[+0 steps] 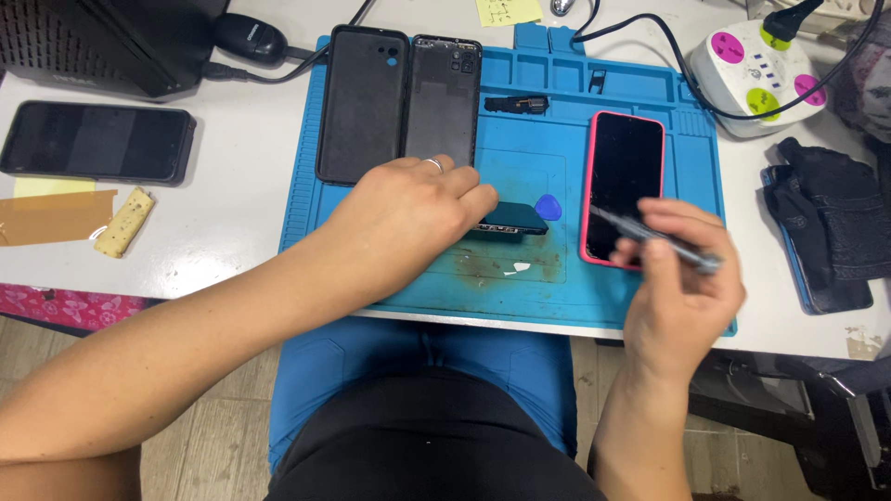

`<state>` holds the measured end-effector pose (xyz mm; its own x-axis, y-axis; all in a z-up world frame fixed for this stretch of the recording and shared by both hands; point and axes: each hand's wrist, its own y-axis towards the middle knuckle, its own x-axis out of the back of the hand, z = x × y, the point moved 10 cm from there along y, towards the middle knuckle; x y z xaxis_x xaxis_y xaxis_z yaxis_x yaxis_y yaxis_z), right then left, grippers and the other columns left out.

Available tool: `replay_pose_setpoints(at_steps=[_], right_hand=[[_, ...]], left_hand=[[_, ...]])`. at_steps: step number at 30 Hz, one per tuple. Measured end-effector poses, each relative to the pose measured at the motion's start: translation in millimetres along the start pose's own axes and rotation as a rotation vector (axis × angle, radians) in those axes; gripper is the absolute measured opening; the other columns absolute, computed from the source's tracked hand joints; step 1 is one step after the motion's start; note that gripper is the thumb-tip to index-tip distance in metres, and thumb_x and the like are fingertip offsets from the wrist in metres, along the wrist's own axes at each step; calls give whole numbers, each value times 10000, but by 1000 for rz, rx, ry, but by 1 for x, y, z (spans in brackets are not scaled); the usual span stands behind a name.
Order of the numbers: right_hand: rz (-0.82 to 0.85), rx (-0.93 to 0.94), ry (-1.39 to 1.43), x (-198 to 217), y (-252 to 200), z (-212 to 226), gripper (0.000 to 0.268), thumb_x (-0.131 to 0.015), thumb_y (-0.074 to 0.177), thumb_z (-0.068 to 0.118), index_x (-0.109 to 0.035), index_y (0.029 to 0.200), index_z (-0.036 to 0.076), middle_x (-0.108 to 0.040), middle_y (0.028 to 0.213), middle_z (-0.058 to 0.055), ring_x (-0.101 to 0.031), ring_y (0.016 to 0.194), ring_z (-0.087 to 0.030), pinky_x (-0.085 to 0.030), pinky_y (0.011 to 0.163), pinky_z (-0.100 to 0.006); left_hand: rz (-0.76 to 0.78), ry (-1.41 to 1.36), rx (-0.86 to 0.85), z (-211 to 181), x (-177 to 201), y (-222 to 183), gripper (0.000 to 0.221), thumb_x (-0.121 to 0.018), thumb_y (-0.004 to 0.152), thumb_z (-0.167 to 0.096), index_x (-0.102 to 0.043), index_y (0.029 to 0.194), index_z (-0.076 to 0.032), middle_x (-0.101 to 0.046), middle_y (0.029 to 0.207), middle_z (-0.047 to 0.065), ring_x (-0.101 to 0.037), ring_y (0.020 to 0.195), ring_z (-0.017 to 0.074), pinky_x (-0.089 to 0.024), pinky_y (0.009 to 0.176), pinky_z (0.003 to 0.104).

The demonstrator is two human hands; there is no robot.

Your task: The person uses a screwdriver to remove screws from a disassembled smartphone placed on a blue mat. They then use a plastic pry tool to lift and remove a metal bracket from the phone's interior. The person continues to unscrew components and reposition the phone while other disassembled devices remain on the table.

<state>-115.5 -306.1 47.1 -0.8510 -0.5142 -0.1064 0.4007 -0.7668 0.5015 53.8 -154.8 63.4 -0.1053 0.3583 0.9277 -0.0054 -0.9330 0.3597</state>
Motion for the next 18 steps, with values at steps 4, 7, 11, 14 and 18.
replay_pose_setpoints(at_steps=[4, 7, 11, 14, 18], right_hand=[[273, -62, -174, -32, 0, 5, 119, -639, 1024, 2, -635, 1118, -70, -632, 1145, -244, -700, 866, -291, -646, 801, -317], [321, -94, -245, -39, 0, 5, 78, -659, 1015, -26, -664, 1085, -59, -663, 1102, -215, -694, 835, -244, -621, 743, -268], [370, -16, -355, -45, 2, 11, 101, -726, 971, -45, -696, 1066, -26, -691, 1086, -183, -673, 1055, -250, -550, 876, -283], [334, 52, -355, -41, 6, 21, 113, -721, 999, -46, -660, 1093, -46, -665, 1121, -205, -659, 1062, -264, -546, 879, -283], [415, 39, -337, -49, 12, 27, 92, -726, 977, -50, -661, 1042, -58, -698, 1063, -212, -685, 1045, -288, -563, 934, -336]], left_hand=[[9, 2, -17, 0, -3, 2, 286, -686, 758, 8, -628, 984, -158, -637, 833, 19, -618, 719, 261, -499, 551, 410], [-10, 12, -19, 0, -2, 3, 244, -690, 779, -19, -626, 963, -166, -641, 825, 16, -626, 708, 260, -500, 561, 406], [-24, 24, -35, -3, 0, 3, 217, -693, 792, -39, -626, 943, -181, -622, 807, 5, -625, 684, 254, -502, 582, 399], [-23, 21, -42, -3, -2, 1, 291, -699, 789, 21, -664, 1009, -166, -635, 827, 11, -635, 694, 252, -516, 599, 391], [-14, 10, -34, -2, -3, 3, 222, -703, 795, -12, -627, 925, -175, -618, 795, 10, -627, 681, 257, -510, 582, 401]])
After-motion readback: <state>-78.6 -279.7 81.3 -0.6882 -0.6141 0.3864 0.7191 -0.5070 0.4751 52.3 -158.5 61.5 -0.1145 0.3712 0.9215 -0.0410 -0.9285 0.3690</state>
